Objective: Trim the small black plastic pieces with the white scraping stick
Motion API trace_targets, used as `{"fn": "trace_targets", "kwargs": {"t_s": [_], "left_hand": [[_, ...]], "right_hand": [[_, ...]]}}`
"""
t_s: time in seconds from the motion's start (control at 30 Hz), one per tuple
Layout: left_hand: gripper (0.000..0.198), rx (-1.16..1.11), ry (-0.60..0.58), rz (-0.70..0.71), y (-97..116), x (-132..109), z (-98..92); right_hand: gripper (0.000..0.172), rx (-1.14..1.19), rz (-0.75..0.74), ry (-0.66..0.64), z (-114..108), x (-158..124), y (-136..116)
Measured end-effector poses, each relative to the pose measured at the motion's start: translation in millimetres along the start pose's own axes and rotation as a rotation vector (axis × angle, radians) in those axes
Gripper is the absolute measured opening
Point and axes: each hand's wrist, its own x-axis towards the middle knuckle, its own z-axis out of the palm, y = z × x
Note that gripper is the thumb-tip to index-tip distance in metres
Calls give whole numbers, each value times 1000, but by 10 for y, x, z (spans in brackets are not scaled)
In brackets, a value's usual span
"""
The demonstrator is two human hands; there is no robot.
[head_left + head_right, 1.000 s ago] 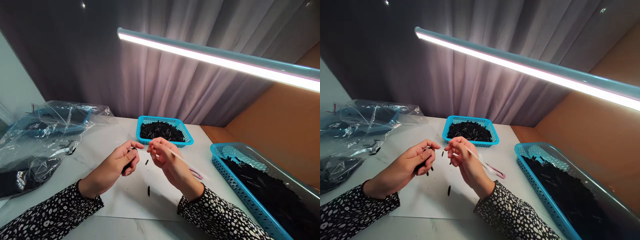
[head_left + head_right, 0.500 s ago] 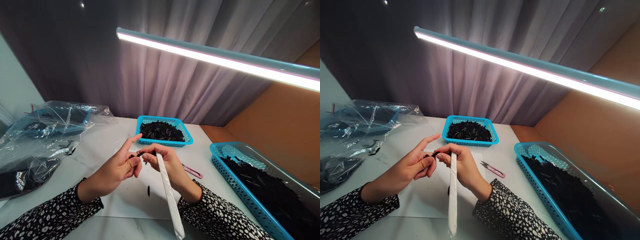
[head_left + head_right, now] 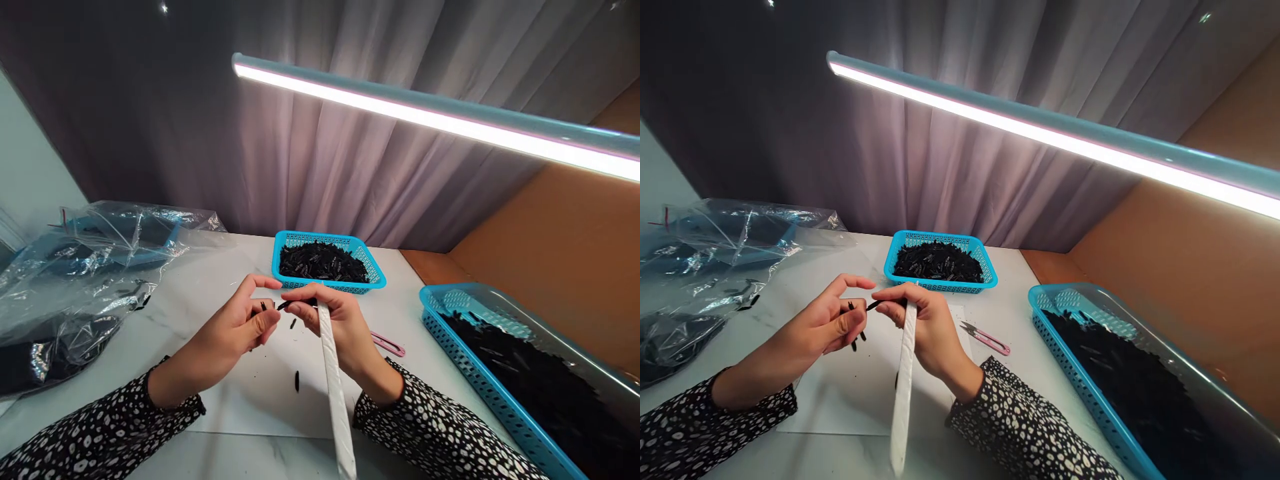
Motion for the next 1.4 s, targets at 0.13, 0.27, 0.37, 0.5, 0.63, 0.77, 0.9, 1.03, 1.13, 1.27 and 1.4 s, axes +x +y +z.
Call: {"fn": "trace_targets", "kwargs": {"t_s": [0.13, 0.27, 0.37, 0.5, 0.63, 0.77, 0.9, 1.03, 1.13, 1.27, 1.4], "left_hand": [[18, -61, 90, -102, 82, 13, -11], [17, -100, 93, -123, 111, 7, -16], [19, -92, 86, -73, 68, 20, -25], [34, -90, 55, -23, 8, 51, -37], [49, -113, 117, -1, -2, 76, -39], [47, -180, 188, -7, -2, 94, -42], [48, -201, 218, -11, -37, 99, -49], [46, -199, 224, 6, -64, 90, -51], [44, -205, 219, 12, -53, 86, -41], [45, -206, 203, 13, -24, 76, -12], [44, -187, 188, 17, -3, 44, 10]], "right_hand": [[20, 146, 99, 27, -12, 33, 29], [22, 242, 148, 53, -7, 47, 63], [21, 303, 188, 65, -4, 43, 73], [22, 340, 249, 68, 7, 33, 21], [27, 393, 323, 85, 30, 31, -72], [30, 413, 350, 101, 51, 26, -106], [30, 430, 350, 91, 64, 19, -76], [28, 496, 368, 66, 70, 16, -68], [27, 487, 362, 65, 82, 3, -63], [30, 313, 320, 19, 124, -28, -18], [34, 252, 272, -15, 162, -54, 25]]}}
